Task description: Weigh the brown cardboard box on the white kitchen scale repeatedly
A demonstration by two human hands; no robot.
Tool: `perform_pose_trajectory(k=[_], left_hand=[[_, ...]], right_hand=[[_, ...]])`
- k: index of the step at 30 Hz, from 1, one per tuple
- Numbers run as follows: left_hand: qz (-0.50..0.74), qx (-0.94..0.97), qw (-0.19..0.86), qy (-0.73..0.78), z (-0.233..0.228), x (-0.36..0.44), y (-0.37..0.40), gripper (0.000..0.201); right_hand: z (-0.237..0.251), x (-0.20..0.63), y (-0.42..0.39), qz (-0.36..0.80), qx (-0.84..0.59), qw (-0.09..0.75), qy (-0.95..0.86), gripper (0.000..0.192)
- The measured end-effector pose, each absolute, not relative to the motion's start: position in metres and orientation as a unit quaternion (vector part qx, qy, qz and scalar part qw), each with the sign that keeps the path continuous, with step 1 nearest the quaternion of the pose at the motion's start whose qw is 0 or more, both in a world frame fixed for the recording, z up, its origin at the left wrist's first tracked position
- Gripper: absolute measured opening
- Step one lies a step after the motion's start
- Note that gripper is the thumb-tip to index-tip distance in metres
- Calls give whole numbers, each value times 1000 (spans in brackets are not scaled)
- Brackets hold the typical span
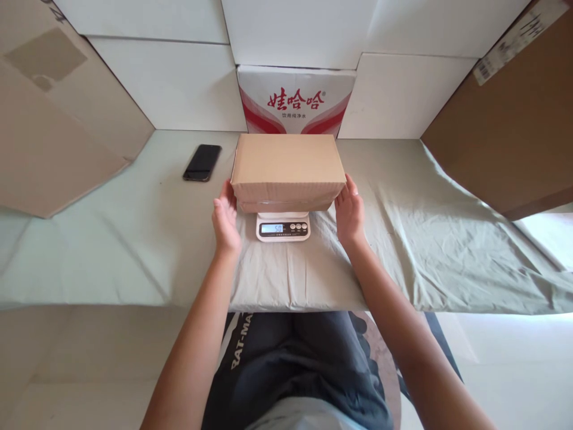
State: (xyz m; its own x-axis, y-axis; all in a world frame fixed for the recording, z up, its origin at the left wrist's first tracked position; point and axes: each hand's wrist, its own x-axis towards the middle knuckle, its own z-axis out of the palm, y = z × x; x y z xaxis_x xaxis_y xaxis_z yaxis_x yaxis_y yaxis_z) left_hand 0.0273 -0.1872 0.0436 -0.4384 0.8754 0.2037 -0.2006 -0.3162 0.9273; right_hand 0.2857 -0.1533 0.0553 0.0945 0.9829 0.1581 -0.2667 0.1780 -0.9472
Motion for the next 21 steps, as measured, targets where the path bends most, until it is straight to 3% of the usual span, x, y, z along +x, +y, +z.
perform_pose_trajectory(k=[21], left_hand=[[703,396,369,461,45,29,-188,94]], right_hand=[[55,286,-153,495,-402,633,-439,71]])
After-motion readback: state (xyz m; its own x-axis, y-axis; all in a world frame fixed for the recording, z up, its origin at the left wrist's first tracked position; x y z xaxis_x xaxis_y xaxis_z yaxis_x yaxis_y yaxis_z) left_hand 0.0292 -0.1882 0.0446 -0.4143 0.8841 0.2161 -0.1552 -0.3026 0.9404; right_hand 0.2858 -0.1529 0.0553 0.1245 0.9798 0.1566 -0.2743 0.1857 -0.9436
